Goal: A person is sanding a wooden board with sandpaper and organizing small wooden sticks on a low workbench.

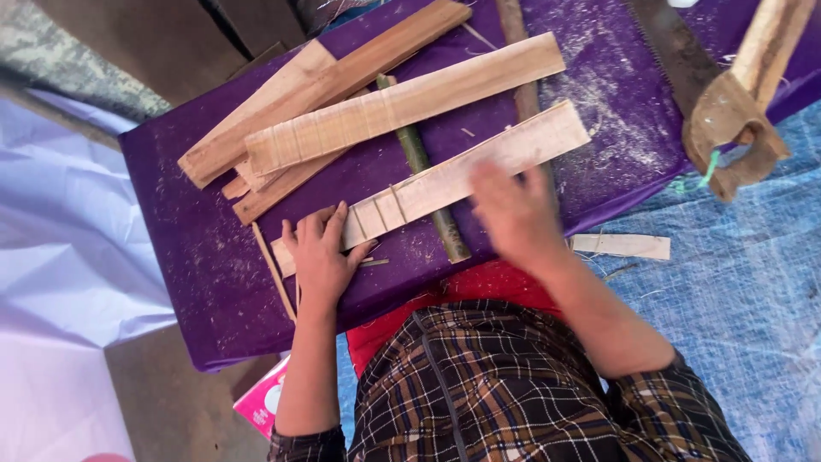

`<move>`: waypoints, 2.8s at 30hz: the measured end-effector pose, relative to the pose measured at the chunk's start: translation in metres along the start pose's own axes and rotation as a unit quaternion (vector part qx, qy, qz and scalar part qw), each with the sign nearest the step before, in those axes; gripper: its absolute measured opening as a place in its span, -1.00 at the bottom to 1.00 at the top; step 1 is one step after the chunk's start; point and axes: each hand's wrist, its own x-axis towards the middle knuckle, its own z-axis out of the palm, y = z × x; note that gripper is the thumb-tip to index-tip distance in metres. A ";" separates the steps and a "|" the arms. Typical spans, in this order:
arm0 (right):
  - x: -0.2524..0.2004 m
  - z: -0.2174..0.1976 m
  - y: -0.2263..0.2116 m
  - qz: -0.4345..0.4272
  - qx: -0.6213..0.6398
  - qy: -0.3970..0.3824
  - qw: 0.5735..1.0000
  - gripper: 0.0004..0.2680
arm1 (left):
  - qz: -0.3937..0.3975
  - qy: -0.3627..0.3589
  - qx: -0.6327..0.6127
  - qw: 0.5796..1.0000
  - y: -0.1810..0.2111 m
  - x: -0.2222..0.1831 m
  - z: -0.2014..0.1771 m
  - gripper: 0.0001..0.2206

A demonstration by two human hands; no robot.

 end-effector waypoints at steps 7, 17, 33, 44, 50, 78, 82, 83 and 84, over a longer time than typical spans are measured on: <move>0.002 -0.007 0.060 0.157 -0.103 0.001 0.982 -0.71 | -0.009 -0.007 0.007 1.000 0.003 0.000 -0.004 -0.28; 0.028 0.042 -0.037 0.027 0.020 -0.011 0.999 -0.71 | 0.001 -0.003 0.008 1.000 0.000 0.000 0.000 -0.31; 0.038 0.004 0.017 0.159 -0.082 0.013 0.984 -0.71 | 0.002 -0.002 0.004 1.000 0.004 0.001 -0.003 -0.32; 0.006 -0.020 -0.021 0.074 0.047 -0.048 0.995 -0.70 | 0.003 0.011 0.029 1.000 0.006 0.000 -0.002 -0.33; -0.013 -0.022 0.043 0.212 -0.064 -0.057 0.973 -0.69 | 0.001 0.013 0.029 0.999 0.005 0.000 -0.001 -0.33; 0.039 0.027 -0.019 0.146 0.000 -0.024 0.989 -0.72 | -0.016 0.005 0.032 0.999 0.005 0.002 -0.002 -0.34; 0.009 0.029 -0.028 0.064 0.007 0.001 0.998 -0.70 | -0.006 0.002 0.031 0.999 0.003 0.002 0.000 -0.32; 0.003 0.018 -0.031 0.057 0.011 -0.012 0.998 -0.69 | -0.007 -0.005 0.031 0.999 0.001 -0.001 0.000 -0.31; 0.000 0.006 -0.022 0.056 0.012 -0.014 0.998 -0.69 | -0.009 -0.006 0.031 0.999 0.001 0.000 0.000 -0.31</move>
